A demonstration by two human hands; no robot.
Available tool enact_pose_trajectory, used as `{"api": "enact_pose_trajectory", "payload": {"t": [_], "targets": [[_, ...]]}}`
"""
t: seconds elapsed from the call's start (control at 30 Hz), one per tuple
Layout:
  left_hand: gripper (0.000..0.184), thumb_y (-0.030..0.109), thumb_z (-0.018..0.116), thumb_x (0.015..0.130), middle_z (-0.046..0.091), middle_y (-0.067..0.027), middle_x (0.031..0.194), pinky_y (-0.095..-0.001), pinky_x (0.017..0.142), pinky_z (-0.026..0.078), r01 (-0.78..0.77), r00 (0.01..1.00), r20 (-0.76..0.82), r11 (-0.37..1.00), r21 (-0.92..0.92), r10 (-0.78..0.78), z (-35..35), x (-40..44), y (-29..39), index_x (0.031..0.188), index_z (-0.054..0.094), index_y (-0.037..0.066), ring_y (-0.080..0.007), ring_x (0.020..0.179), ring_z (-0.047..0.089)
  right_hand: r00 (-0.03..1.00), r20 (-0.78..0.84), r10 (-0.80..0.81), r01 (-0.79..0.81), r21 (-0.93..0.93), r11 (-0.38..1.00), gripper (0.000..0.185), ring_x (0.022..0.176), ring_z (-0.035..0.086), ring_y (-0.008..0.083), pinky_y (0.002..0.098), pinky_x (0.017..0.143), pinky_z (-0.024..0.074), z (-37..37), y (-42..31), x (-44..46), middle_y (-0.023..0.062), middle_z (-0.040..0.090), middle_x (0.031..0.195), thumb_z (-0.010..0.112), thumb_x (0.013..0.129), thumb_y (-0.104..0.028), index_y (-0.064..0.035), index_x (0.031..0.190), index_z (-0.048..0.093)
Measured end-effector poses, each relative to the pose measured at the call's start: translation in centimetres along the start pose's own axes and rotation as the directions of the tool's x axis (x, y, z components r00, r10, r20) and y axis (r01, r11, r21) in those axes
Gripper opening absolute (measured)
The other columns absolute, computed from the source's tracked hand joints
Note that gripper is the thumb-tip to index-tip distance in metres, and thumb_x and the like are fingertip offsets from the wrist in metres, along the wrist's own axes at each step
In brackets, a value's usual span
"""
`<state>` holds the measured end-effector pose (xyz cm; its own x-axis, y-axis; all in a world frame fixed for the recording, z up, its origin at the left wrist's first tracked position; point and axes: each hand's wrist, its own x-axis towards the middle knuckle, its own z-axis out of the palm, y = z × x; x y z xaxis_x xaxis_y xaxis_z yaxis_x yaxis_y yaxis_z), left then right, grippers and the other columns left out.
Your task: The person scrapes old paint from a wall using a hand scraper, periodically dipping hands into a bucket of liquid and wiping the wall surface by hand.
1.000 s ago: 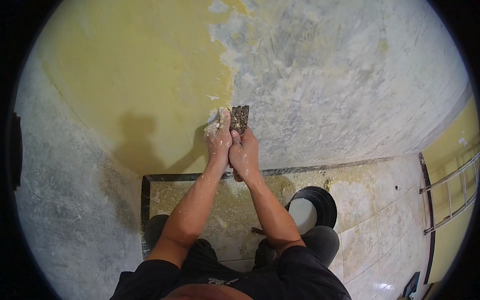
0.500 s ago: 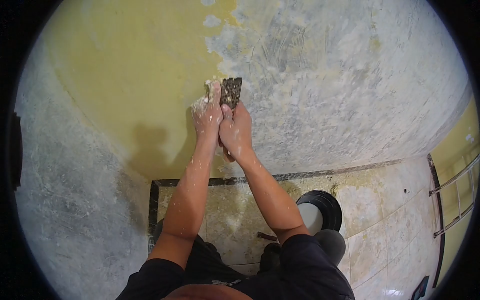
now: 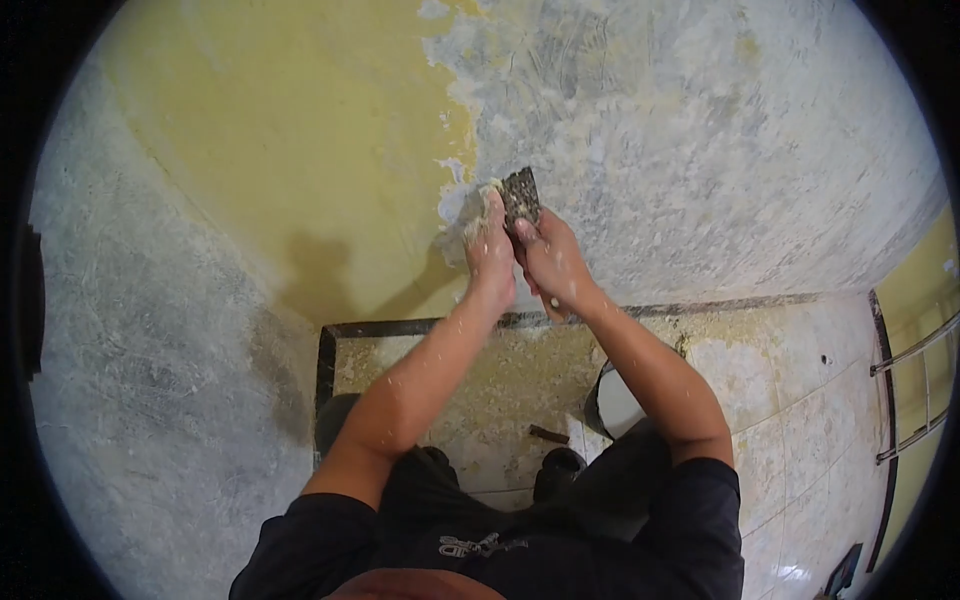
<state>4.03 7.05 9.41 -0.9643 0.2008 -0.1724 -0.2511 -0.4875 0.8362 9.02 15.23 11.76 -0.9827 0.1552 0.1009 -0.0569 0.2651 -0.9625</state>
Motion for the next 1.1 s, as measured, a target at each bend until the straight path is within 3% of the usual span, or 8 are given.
{"api": "enact_pose_trajectory", "payload": {"t": [0.27,0.47,0.53,0.57,0.77,0.9,0.97,1.1], "targets": [[0.054,0.048,0.054,0.09,0.063,-0.0152,0.09,-0.0355,0.071,0.046,-0.533,0.8,0.085,0.638,0.556,0.594,-4.7,5.0,-1.4,0.095,0.06,-0.005,-0.025,0.079,0.057,0.981,-0.166,-0.1,0.135,0.218,0.966,0.017,0.041,0.045,0.0121,0.0272,0.036,0.0374,5.9,4.4,3.6,0.0046,0.052,0.062,0.042,0.097,-0.017,-0.0023,0.099,0.05],[0.055,0.05,0.045,0.092,0.063,-0.0219,0.077,-0.0443,0.07,0.044,-0.316,0.92,0.044,0.674,0.668,0.389,-4.9,4.8,-0.9,0.091,0.064,-0.002,-0.0378,0.075,0.06,0.965,-0.261,-0.024,0.105,0.301,0.948,0.017,0.042,0.047,0.0102,0.0272,0.038,0.0376,7.3,4.9,2.6,0.005,0.055,0.065,0.044,0.097,-0.014,0.0001,0.101,0.051],[0.054,0.049,0.044,0.093,0.063,-0.0232,0.078,-0.0461,0.069,0.043,-0.524,0.767,0.199,0.417,0.742,0.611,-5.3,5.4,-1.9,0.091,0.063,-0.002,-0.0424,0.076,0.058,0.964,-0.261,0.045,0.057,0.368,0.928,0.016,0.04,0.045,0.0094,0.0268,0.035,0.0355,7.1,4.8,2.5,0.0038,0.054,0.064,0.043,0.097,-0.014,-0.0003,0.1,0.051],[0.037,0.016,0.048,0.091,0.06,-0.0205,0.088,-0.0452,0.062,0.047,-0.575,0.667,0.456,0.018,0.818,0.589,-6.5,6.3,-2.7,0.128,0.048,0.01,-0.0359,0.072,0.059,0.97,-0.223,0.097,-0.018,0.332,0.943,0.018,0.05,0.051,0.0124,0.0288,0.045,0.0428,6.6,4.4,2.5,0.0071,0.058,0.069,0.044,0.097,-0.014,0.0008,0.102,0.052],[0.038,0.013,0.053,0.088,0.06,-0.0191,0.084,-0.0453,0.061,0.047,-0.547,0.784,0.359,0.29,0.785,0.506,-6.1,6.3,-1.5,0.125,0.05,0.006,-0.0365,0.07,0.058,0.891,-0.417,-0.18,0.259,0.141,0.956,0.021,0.081,0.056,0.0174,0.0331,0.075,0.0453,8.1,7.8,4.1,0.0142,0.065,0.089,0.045,0.095,-0.011,0.0027,0.108,0.054],[0.035,0.013,0.051,0.089,0.06,-0.0193,0.085,-0.0453,0.061,0.047,-0.6,0.716,0.432,0.168,0.782,0.548,-6.7,7.3,-2.9,0.123,0.051,0.003,-0.0372,0.07,0.059,0.903,-0.407,-0.135,0.204,0.13,0.97,0.02,0.079,0.056,0.0163,0.0324,0.073,0.0458,7.9,7.1,4.2,0.0142,0.064,0.088,0.045,0.094,-0.01,0.0022,0.107,0.054],[0.053,0.048,0.046,0.092,0.062,-0.0208,0.075,-0.0429,0.067,0.044,-0.589,0.731,0.215,0.439,0.679,0.648,-5.5,7.0,-1.5,0.092,0.064,-0.002,-0.0363,0.071,0.059,0.876,-0.438,-0.204,0.3,0.163,0.94,0.019,0.076,0.056,0.0173,0.0333,0.072,0.0457,8.1,6.6,4.7,0.0159,0.064,0.085,0.046,0.094,-0.01,0.0019,0.106,0.055],[0.028,0.011,0.05,0.09,0.06,-0.0196,0.083,-0.0452,0.059,0.046,-0.709,0.539,0.447,0.099,0.698,0.714,-4.3,7.2,2.0,0.118,0.054,0.005,-0.0372,0.07,0.058,0.923,-0.375,-0.087,0.153,0.15,0.977,0.022,0.073,0.058,0.0332,0.0382,0.069,0.0455,6.9,1.7,5.2,0.0219,0.061,0.083,0.046,0.094,-0.017,0.0013,0.104,0.055]]}}
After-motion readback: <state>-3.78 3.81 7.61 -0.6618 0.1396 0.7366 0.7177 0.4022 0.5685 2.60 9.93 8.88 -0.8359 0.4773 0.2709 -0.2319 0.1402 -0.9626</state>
